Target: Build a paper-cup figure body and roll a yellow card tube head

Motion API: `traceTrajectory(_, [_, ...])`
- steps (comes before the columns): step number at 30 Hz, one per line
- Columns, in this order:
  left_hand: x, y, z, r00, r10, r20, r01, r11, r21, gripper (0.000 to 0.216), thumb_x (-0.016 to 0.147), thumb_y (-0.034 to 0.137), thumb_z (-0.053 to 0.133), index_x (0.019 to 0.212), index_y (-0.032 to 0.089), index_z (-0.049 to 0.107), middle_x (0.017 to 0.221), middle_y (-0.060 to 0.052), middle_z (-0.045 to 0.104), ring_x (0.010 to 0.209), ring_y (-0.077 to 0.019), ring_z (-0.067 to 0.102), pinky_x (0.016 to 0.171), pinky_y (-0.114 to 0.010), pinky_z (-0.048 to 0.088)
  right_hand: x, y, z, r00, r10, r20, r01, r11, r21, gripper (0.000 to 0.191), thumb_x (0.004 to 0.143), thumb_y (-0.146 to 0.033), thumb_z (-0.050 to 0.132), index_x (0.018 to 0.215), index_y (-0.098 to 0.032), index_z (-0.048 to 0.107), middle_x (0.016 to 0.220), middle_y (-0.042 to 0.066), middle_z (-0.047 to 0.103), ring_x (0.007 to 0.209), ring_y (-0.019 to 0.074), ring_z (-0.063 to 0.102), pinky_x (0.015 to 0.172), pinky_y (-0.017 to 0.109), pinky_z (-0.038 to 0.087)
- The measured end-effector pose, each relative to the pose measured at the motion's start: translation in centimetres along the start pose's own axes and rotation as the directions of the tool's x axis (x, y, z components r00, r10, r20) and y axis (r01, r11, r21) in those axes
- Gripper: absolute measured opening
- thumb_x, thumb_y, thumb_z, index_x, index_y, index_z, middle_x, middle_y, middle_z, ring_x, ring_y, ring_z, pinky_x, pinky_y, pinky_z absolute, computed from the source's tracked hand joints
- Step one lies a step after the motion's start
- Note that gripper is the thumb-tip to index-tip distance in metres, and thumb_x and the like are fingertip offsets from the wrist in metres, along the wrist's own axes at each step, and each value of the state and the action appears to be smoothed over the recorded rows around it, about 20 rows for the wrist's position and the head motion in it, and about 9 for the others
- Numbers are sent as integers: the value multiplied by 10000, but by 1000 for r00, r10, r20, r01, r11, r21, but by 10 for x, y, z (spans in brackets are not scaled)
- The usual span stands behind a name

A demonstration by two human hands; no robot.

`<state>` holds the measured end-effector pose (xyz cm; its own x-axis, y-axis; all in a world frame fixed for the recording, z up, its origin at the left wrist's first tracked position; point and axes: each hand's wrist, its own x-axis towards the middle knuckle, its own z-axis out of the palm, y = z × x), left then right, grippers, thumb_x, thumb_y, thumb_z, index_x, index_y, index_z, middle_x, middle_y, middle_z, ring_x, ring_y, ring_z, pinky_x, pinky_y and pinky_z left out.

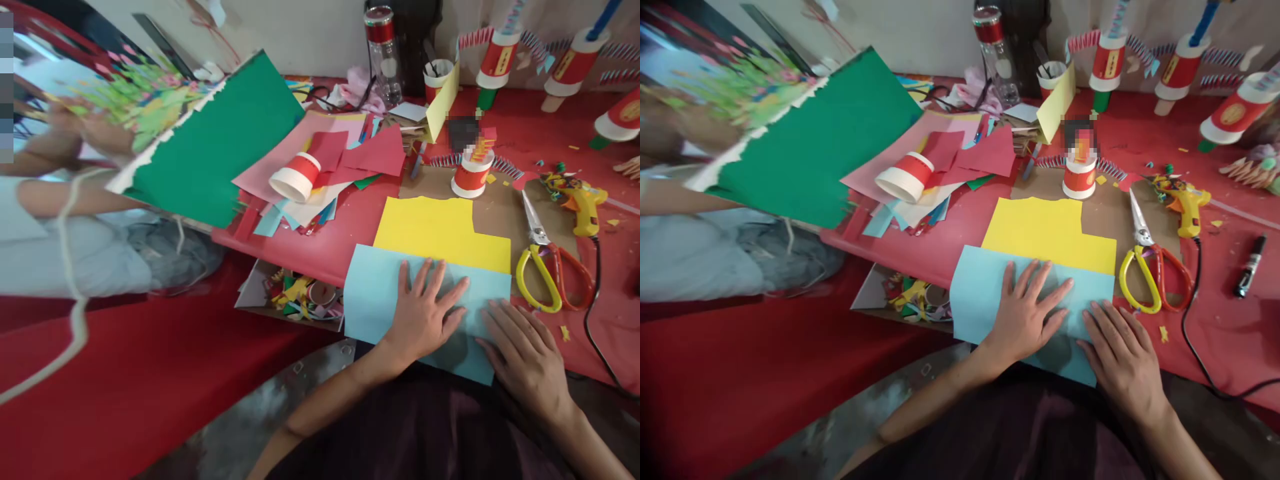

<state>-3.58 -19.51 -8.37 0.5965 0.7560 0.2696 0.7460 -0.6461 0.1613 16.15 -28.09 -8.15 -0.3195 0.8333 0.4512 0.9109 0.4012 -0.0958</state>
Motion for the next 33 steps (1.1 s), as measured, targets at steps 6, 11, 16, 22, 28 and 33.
traceTrajectory(6, [-1,-1,0,1000,-4,11,5,999,-42,484,971,465,530,1445,365,539,1512,-111,536,1399,-352,474,1195,-654,233,0,-1,0,999,29,15,-28,1000,-12,273,955,-231,643,1215,-151,664,1181,130,770,1144,267,696,1040,415,465])
traceTrajectory(11, [1,2,-3,997,-51,66,54,997,-47,478,980,451,515,1453,385,524,1539,-103,513,1423,-395,435,1172,-753,137,-2,1,2,999,32,35,-32,999,-5,311,933,-229,666,1233,-147,663,1205,142,759,1164,287,689,1039,436,479])
traceTrajectory(16, [-1,0,-1,998,-34,47,36,998,-50,488,963,447,550,1448,399,529,1526,-87,534,1412,-393,449,1187,-716,162,-1,-5,-2,998,50,34,-50,999,-2,292,949,-238,635,1229,-161,667,1195,132,764,1167,293,689,1012,451,509])
traceTrajectory(22, [-1,-3,7,996,11,-85,-12,1000,-6,445,952,402,578,1395,362,597,1449,-121,600,1337,-397,519,1168,-727,183,28,30,-32,976,205,-72,-208,978,-34,201,972,-199,557,1095,-202,715,988,102,786,899,222,726,822,368,585])
traceTrajectory(28, [-1,-4,8,985,83,-151,-75,996,56,446,931,364,621,1375,320,616,1374,-159,632,1289,-398,557,1145,-728,239,58,115,-56,808,582,-89,-549,689,-473,269,922,-174,483,851,-161,743,795,157,720,785,283,672,667,382,551])
traceTrajectory(33, [-1,-4,9,981,78,-177,-73,997,32,418,935,370,604,1348,313,643,1317,-154,659,1278,-424,557,1141,-744,228,69,141,-61,459,886,73,-684,404,-608,354,891,-134,450,1102,-130,734,911,239,746,838,352,724,668,430,545])
